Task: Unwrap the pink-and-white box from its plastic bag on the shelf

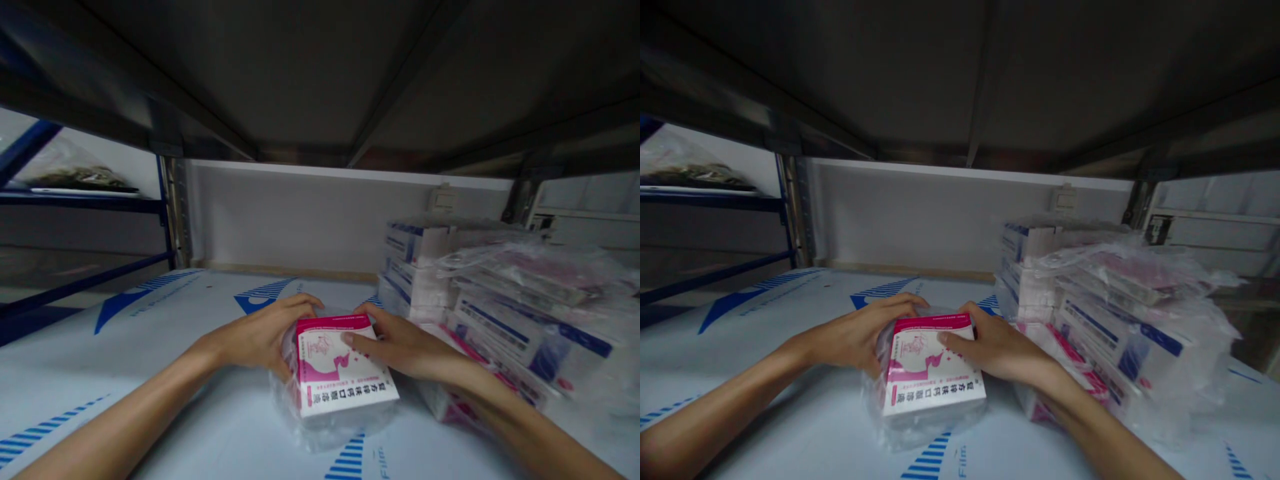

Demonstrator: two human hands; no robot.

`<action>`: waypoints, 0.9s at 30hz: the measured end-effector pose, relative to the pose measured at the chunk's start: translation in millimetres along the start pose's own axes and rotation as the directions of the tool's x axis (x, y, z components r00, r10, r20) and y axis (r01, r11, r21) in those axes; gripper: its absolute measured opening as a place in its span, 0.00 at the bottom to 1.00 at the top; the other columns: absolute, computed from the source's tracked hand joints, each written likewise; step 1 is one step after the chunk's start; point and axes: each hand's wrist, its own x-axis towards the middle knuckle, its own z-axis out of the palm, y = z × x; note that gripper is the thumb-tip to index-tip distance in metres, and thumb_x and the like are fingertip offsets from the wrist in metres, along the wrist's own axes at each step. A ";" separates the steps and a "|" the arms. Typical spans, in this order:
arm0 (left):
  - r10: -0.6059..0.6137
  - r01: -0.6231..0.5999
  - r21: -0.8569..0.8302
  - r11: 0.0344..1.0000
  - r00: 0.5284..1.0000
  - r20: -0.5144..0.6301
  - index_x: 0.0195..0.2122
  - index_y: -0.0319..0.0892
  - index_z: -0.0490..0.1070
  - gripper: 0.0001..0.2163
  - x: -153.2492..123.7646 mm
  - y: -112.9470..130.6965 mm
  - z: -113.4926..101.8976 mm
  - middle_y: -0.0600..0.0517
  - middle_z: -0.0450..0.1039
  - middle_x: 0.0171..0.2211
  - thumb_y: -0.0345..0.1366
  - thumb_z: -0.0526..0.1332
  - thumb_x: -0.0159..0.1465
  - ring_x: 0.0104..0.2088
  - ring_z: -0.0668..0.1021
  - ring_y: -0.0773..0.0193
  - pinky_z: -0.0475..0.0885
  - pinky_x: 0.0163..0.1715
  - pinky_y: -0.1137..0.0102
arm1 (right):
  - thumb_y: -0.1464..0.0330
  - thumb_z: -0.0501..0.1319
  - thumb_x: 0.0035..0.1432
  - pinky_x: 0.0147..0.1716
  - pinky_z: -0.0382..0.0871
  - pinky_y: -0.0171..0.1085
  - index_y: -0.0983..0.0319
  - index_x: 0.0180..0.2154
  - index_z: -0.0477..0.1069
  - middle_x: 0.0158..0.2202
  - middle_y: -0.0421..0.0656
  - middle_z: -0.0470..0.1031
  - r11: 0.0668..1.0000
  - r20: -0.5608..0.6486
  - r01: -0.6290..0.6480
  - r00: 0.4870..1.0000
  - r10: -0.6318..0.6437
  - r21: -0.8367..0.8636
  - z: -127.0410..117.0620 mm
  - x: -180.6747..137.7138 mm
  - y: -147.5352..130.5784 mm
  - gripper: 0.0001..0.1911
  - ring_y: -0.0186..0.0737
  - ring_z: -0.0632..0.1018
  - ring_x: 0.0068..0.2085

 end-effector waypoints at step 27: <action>-0.135 0.135 -0.040 0.990 0.991 0.005 0.66 0.49 0.57 0.40 -11.0 -25.7 -7.8 0.44 0.63 0.64 0.41 0.72 0.54 0.62 0.67 0.46 0.59 0.63 0.50 | 0.57 0.73 0.46 0.34 0.73 0.38 0.63 0.38 0.76 0.36 0.45 0.80 0.905 -0.241 0.184 0.966 -0.094 0.383 -27.4 -2.5 -15.0 0.20 0.42 0.80 0.35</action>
